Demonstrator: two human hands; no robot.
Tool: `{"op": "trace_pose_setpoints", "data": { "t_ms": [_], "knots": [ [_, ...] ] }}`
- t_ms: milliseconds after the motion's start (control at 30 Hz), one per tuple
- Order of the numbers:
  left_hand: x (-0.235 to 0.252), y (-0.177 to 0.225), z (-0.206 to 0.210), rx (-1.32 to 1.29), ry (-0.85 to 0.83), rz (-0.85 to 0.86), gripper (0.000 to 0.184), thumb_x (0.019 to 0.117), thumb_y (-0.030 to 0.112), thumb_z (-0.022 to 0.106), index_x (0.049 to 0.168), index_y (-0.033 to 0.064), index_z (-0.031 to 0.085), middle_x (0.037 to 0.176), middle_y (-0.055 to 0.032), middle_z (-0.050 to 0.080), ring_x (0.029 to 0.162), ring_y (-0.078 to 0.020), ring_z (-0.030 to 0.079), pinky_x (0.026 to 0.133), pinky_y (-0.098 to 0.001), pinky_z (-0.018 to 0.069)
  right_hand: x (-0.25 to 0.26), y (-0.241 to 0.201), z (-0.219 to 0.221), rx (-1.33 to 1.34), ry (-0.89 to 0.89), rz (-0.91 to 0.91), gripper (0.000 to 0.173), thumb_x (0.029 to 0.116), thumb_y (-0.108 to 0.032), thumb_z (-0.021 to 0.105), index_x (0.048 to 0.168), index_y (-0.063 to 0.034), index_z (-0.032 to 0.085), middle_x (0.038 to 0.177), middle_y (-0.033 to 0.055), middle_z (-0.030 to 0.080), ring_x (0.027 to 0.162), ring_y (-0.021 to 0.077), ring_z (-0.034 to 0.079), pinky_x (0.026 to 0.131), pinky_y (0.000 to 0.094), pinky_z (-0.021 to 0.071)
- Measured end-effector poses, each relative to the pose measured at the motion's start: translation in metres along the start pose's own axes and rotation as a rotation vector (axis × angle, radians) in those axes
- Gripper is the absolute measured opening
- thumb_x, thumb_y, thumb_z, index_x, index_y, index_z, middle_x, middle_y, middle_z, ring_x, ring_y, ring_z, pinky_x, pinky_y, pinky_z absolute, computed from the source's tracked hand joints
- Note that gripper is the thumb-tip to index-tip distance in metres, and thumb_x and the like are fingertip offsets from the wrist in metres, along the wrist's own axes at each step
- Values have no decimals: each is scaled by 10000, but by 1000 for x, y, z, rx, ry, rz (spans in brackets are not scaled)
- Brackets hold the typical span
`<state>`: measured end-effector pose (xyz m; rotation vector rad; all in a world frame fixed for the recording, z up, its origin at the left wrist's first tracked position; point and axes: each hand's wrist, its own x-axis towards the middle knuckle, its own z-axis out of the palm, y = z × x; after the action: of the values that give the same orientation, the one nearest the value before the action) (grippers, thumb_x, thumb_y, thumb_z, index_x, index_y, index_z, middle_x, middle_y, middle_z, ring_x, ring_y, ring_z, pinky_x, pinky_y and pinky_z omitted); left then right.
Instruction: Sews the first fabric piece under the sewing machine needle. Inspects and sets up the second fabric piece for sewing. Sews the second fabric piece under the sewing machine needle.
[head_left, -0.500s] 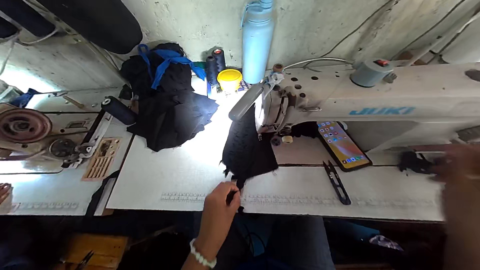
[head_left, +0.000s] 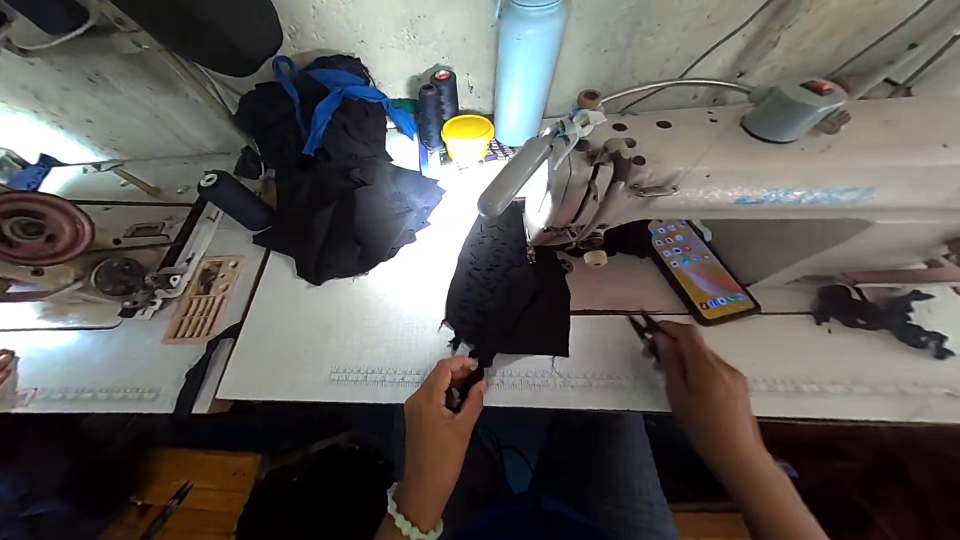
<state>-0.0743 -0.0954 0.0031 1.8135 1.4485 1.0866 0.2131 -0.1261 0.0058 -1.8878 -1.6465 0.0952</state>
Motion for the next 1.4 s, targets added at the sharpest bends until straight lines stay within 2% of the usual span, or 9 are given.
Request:
{"op": "trace_pose_setpoints", "data": {
  "t_ms": [67, 200, 700, 800, 933, 1033, 1100, 1267, 1400],
  "knots": [
    [-1, -1, 1, 53, 40, 59, 205, 886, 111, 709, 1061, 17, 761, 926, -57, 742, 774, -26, 677, 683, -145, 546, -9, -32, 15, 85, -69, -64, 305, 1045, -140, 480, 1171, 72, 659, 877, 189, 708, 708, 330, 708, 620, 499, 585],
    [1, -2, 3, 74, 98, 133, 145, 876, 81, 693, 982, 35, 781, 909, -54, 729, 796, -12, 668, 709, -120, 535, -15, -71, 57, 12, 1, -326, 348, 985, -357, 599, 991, -33, 727, 753, 101, 683, 640, 268, 686, 531, 394, 542],
    [-1, -5, -1, 51, 108, 182, 123, 860, 30, 692, 948, 38, 777, 941, -56, 737, 882, -29, 694, 795, -130, 556, -2, -108, 99, -39, 68, -532, 200, 971, -205, 558, 864, -92, 684, 580, 36, 508, 448, 194, 531, 393, 301, 397],
    [-5, -7, -9, 17, 52, 196, 118, 881, 34, 681, 963, 30, 765, 954, -52, 735, 898, -29, 694, 814, -141, 565, -5, -104, 92, -10, 35, -534, 216, 990, -231, 560, 878, -87, 677, 606, 35, 541, 473, 195, 557, 408, 309, 427],
    [-5, -13, -36, -42, -35, 141, 160, 966, 100, 647, 1061, 23, 751, 984, -39, 736, 827, -35, 702, 747, -181, 601, 1, -66, 53, -34, -13, -270, 288, 963, -255, 648, 1048, 10, 724, 846, 165, 708, 679, 326, 712, 532, 467, 575],
    [12, -16, -59, 25, 13, 161, 187, 1002, 153, 610, 1064, 26, 733, 986, -21, 726, 842, -8, 682, 752, -163, 580, 8, -12, 22, -139, 47, -69, 352, 992, -271, 635, 1149, 33, 717, 914, 251, 697, 755, 436, 700, 583, 574, 553],
    [31, -14, -65, 58, -10, 241, 197, 1020, 165, 584, 1063, 34, 724, 1013, -18, 729, 925, -14, 676, 847, -172, 563, 11, 13, 9, -206, 59, 9, 363, 993, -267, 635, 1174, 38, 713, 947, 297, 670, 827, 507, 670, 625, 625, 519],
    [74, -2, -37, 102, -269, 447, 185, 1009, 120, 582, 1060, 41, 741, 1078, -52, 758, 1078, -125, 691, 992, -275, 535, 11, -10, 18, -77, 44, -47, 346, 1004, -252, 624, 1205, 15, 714, 957, 247, 697, 764, 408, 702, 617, 554, 562],
    [69, -4, -16, 160, -408, 427, 174, 979, 75, 592, 1055, 30, 741, 1147, -79, 752, 1128, -197, 690, 1018, -324, 527, 14, -53, 52, -33, 75, -270, 315, 989, -254, 616, 1156, -21, 748, 907, 160, 715, 768, 323, 712, 626, 451, 580]
  ]
}}
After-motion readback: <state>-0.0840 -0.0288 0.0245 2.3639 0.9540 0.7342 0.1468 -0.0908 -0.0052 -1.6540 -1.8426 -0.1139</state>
